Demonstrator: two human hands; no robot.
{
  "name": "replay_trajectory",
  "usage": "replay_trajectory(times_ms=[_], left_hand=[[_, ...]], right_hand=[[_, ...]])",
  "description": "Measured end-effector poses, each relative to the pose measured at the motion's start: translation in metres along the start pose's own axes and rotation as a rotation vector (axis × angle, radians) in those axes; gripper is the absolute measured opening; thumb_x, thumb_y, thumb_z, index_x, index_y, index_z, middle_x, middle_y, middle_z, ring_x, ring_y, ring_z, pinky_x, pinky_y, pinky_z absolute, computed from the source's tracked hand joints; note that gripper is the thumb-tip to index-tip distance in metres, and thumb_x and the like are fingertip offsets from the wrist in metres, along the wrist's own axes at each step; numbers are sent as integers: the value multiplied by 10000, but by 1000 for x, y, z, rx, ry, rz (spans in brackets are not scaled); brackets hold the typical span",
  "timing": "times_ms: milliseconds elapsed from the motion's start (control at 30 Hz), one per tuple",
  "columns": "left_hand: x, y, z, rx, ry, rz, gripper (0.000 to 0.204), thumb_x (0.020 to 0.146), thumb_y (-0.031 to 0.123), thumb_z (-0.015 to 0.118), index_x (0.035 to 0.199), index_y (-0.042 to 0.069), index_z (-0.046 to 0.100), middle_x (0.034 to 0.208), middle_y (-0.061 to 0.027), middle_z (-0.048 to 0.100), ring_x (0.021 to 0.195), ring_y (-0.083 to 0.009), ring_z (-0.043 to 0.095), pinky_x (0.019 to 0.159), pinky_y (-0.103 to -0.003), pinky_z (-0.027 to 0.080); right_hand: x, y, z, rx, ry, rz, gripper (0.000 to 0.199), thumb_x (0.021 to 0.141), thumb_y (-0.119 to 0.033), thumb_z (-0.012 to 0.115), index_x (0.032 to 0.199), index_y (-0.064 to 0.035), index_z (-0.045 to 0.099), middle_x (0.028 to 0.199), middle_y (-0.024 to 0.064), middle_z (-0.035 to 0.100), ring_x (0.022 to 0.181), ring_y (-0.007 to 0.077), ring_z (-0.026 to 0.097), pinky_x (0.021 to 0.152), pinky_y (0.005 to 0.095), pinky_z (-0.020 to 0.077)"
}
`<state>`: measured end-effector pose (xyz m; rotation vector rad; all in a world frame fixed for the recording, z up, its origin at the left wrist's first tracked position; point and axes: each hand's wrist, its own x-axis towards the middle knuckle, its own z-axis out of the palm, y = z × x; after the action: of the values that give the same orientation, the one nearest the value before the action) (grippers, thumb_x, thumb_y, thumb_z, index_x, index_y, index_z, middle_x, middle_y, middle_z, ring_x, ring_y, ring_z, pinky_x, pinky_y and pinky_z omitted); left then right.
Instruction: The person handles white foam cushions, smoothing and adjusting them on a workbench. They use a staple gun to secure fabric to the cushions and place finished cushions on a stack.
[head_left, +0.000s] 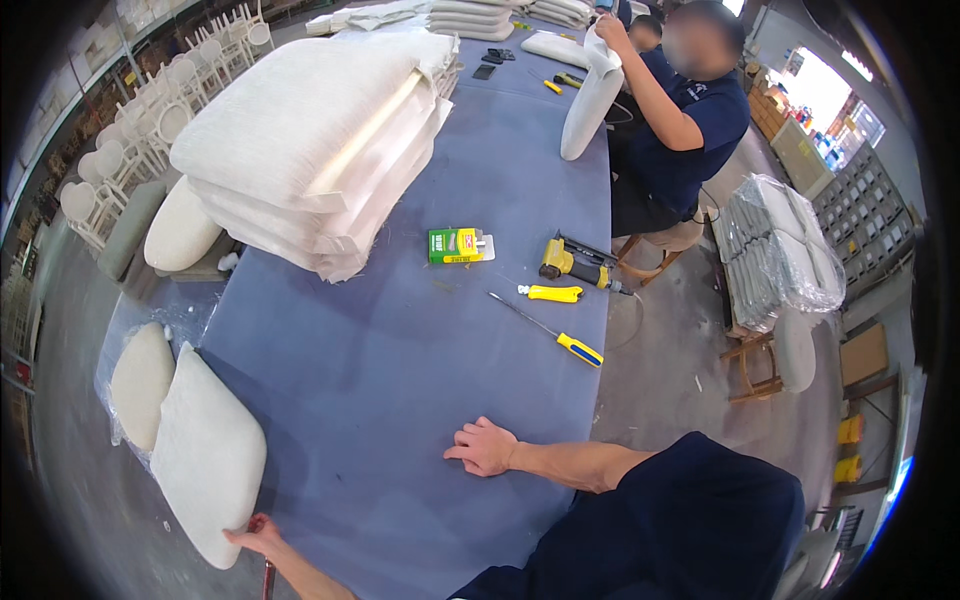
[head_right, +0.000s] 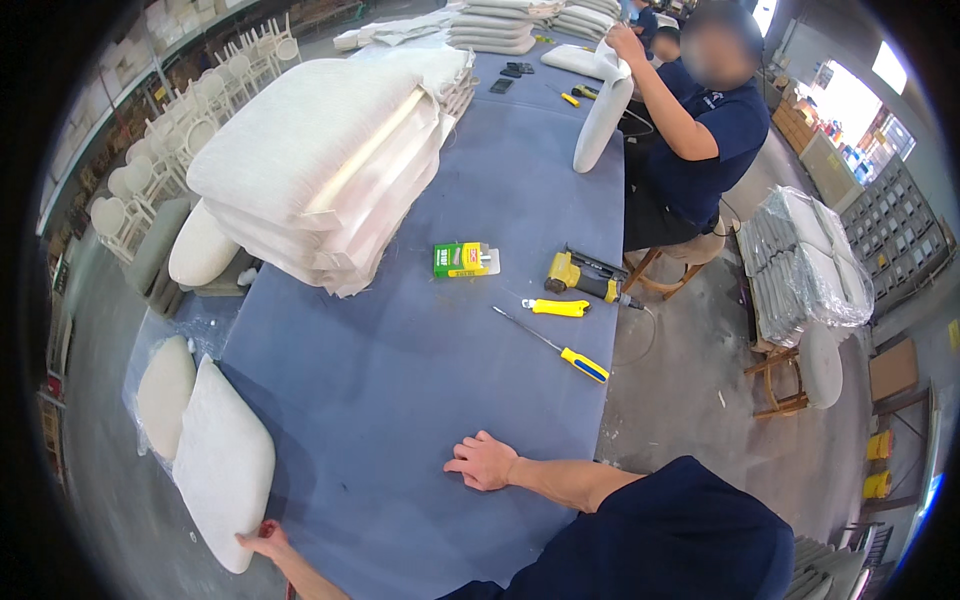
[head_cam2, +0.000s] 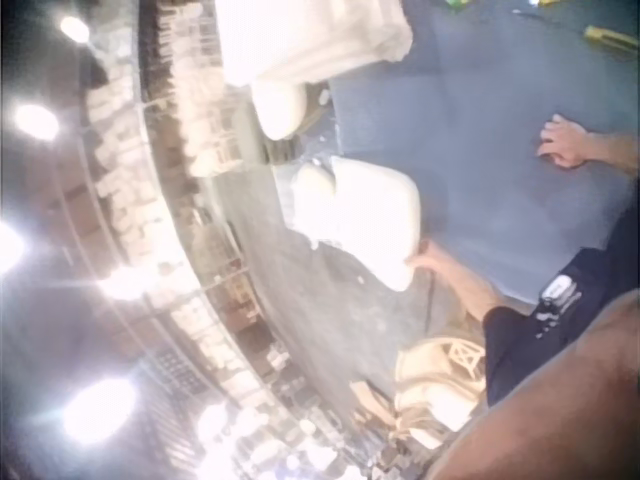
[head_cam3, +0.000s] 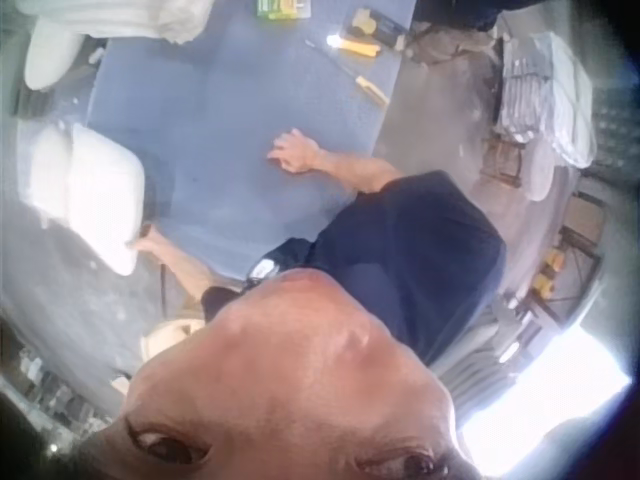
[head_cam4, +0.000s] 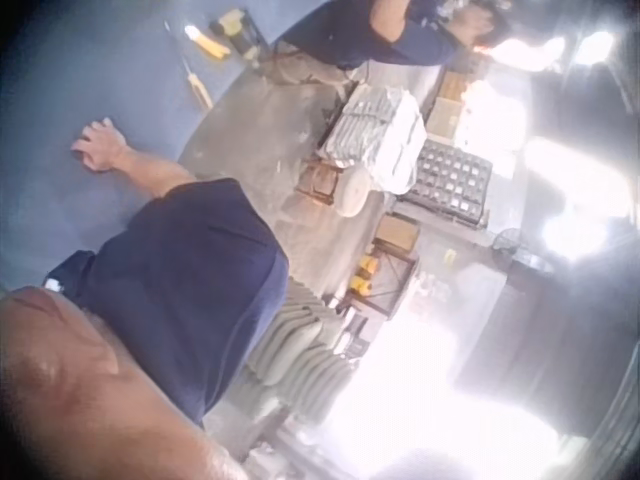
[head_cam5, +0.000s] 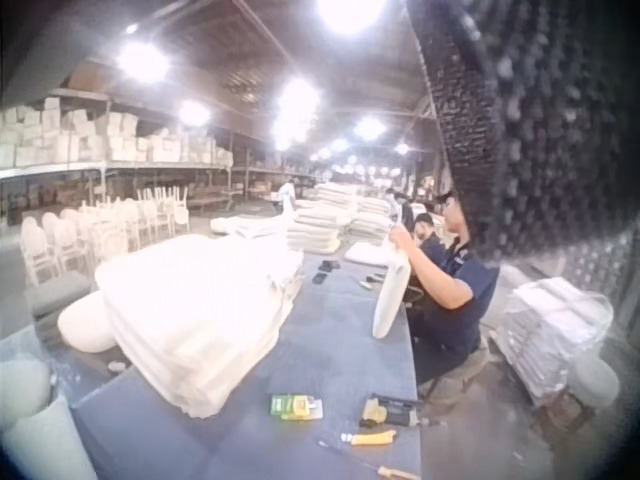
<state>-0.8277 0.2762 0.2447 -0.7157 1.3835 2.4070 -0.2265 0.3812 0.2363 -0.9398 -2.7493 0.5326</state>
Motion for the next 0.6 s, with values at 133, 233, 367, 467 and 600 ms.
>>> replay_trajectory(times_ms=[133,233,367,467,600], left_hand=[[-14,37,52,136,5,159,776,878,529,758,1427,22,548,1305,-173,605,1060,-321,608,929,-497,528],[6,68,60,26,-61,155,852,899,488,750,1543,10,464,1469,-202,565,1244,-395,595,1043,-563,497],[18,74,40,98,-155,169,873,904,437,764,1542,-53,423,1502,-240,541,1283,-441,587,1035,-583,521],[-17,46,59,198,-71,235,870,889,371,802,1467,-153,417,1433,-285,561,1180,-453,635,920,-565,589],[-101,44,68,232,43,248,847,860,280,850,1346,-258,413,1328,-322,596,1079,-457,670,771,-529,649]], right_hand=[[-1,-4,-2,-24,-9,22,362,918,-262,691,1279,-275,673,1054,-11,579,1002,192,568,876,394,409],[-2,-6,-1,-26,10,29,353,915,-251,686,1267,-269,674,1051,-11,579,1003,193,569,880,397,411],[-3,-5,0,0,59,4,325,905,-236,683,1230,-253,684,1036,-9,581,988,195,576,873,398,418],[-10,2,1,13,117,18,310,900,-226,680,1209,-244,689,1017,-9,583,963,197,583,860,395,427],[-11,5,2,56,177,-5,306,894,-230,683,1200,-231,695,1005,-12,602,944,191,593,841,387,422]])
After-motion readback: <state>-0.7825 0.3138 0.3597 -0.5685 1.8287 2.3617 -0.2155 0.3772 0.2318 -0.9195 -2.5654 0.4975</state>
